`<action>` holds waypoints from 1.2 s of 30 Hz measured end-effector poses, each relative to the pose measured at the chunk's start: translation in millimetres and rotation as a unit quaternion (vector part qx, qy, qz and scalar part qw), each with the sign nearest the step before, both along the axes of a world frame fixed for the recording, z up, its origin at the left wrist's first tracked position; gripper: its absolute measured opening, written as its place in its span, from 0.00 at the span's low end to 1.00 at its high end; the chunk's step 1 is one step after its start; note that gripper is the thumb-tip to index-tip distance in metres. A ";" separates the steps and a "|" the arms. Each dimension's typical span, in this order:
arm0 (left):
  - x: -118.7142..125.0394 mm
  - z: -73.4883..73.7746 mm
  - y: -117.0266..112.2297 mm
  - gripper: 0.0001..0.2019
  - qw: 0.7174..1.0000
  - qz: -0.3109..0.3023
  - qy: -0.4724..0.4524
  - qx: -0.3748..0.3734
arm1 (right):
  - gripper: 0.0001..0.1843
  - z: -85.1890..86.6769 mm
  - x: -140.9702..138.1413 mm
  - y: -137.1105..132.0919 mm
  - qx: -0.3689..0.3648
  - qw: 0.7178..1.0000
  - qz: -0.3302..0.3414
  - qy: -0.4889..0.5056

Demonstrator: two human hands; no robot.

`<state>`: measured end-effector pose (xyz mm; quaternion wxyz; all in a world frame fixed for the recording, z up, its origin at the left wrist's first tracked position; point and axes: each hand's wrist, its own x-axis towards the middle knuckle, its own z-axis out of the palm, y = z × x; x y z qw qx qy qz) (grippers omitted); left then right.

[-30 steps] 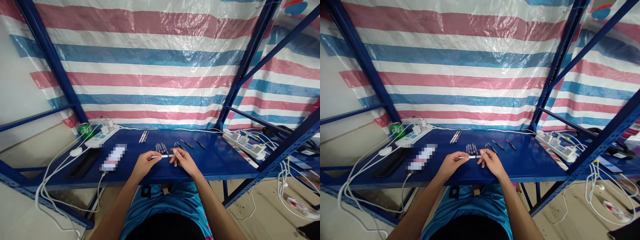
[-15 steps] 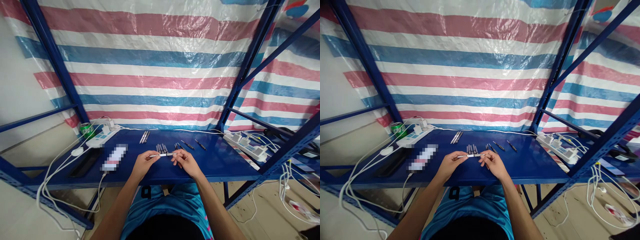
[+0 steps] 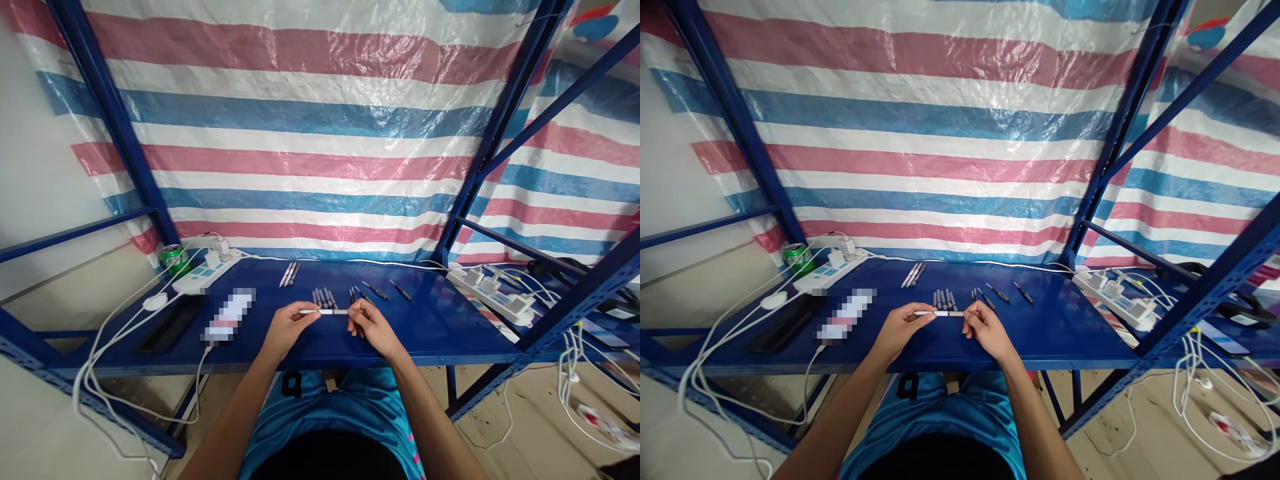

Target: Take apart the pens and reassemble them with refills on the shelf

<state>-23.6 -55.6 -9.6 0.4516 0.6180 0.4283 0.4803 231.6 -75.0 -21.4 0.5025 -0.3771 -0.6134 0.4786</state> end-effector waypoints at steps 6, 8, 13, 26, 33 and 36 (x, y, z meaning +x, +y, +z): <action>0.8 0.5 -1.1 0.18 1.000 -0.011 -0.015 -0.008 | 0.29 3.2 -3.1 -2.8 -0.005 0.998 -0.026 -0.056; 0.1 0.3 -1.4 0.18 1.000 -0.009 -0.017 -0.005 | 0.28 3.4 -3.9 -2.9 -0.002 0.999 -0.026 -0.038; 0.2 1.1 -1.4 0.19 1.000 -0.011 -0.010 -0.003 | 0.27 3.5 -2.8 -3.0 0.018 0.999 -0.022 -0.021; 3.7 3.1 -0.5 0.23 0.999 -0.030 -0.014 -0.003 | 0.21 -3.7 -2.1 0.7 0.032 0.996 -0.037 0.069; 5.6 3.0 -0.3 0.23 0.999 -0.038 0.010 0.003 | 0.23 1.4 -2.1 -3.1 0.028 0.997 -0.036 0.060; 6.2 3.4 -0.8 0.28 0.999 -0.031 -0.029 0.008 | 0.25 2.2 -2.4 -3.3 0.025 0.997 -0.046 0.054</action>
